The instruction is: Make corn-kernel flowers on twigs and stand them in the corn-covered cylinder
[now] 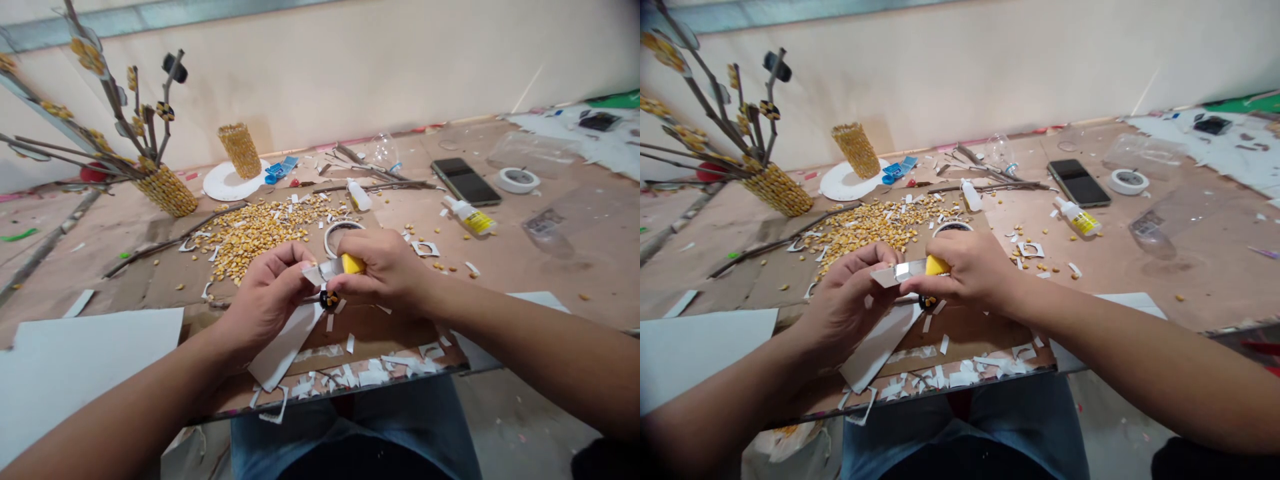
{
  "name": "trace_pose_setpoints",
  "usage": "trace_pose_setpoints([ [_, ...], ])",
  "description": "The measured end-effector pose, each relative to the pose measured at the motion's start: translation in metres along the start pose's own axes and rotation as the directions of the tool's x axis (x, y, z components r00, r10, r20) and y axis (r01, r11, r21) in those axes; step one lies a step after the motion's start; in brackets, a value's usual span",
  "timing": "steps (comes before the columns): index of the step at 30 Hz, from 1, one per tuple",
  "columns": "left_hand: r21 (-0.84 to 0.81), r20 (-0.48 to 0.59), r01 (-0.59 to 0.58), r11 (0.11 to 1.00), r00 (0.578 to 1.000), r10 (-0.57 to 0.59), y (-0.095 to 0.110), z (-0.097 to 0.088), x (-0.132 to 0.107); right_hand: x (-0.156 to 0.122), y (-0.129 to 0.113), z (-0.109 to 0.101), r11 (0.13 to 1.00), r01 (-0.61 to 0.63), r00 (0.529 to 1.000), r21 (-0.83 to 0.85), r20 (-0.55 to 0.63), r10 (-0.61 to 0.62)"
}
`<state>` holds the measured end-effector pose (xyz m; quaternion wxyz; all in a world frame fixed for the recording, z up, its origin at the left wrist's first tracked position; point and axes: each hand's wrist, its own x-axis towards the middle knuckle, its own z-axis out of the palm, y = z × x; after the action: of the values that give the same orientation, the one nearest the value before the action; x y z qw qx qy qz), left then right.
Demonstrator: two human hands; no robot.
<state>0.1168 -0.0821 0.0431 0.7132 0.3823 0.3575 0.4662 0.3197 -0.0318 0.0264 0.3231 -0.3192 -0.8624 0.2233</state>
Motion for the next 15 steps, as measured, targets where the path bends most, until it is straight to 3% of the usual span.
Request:
trace_pose_setpoints([
  [3, -0.008, 0.064, -0.053, 0.999, 0.997, 0.053, 0.000, -0.001, -0.001, 0.002, 0.009, -0.002, 0.995, -0.096, 0.993, -0.004, -0.069, 0.095],
  [6, 0.029, 0.122, -0.117, 0.993, 0.986, 0.112, -0.002, -0.003, -0.002, 0.008, 0.031, -0.005, 0.957, -0.291, 0.930, 0.003, -0.233, 0.283],
  [8, 0.070, 0.109, -0.133, 0.989, 0.986, 0.125, -0.003, -0.004, -0.002, 0.012, 0.043, -0.008, 0.941, -0.337, 0.897, 0.041, -0.290, 0.333],
  [12, 0.219, 0.010, -0.113, 0.969, 0.993, 0.113, -0.001, -0.005, -0.001, 0.014, 0.036, -0.011, 0.954, -0.248, 0.922, 0.168, -0.261, 0.286],
  [15, 0.516, -0.055, -0.096, 0.851, 0.988, 0.145, 0.005, -0.008, 0.002, 0.010, 0.018, -0.010, 0.964, -0.121, 0.971, 0.238, -0.175, 0.165],
])
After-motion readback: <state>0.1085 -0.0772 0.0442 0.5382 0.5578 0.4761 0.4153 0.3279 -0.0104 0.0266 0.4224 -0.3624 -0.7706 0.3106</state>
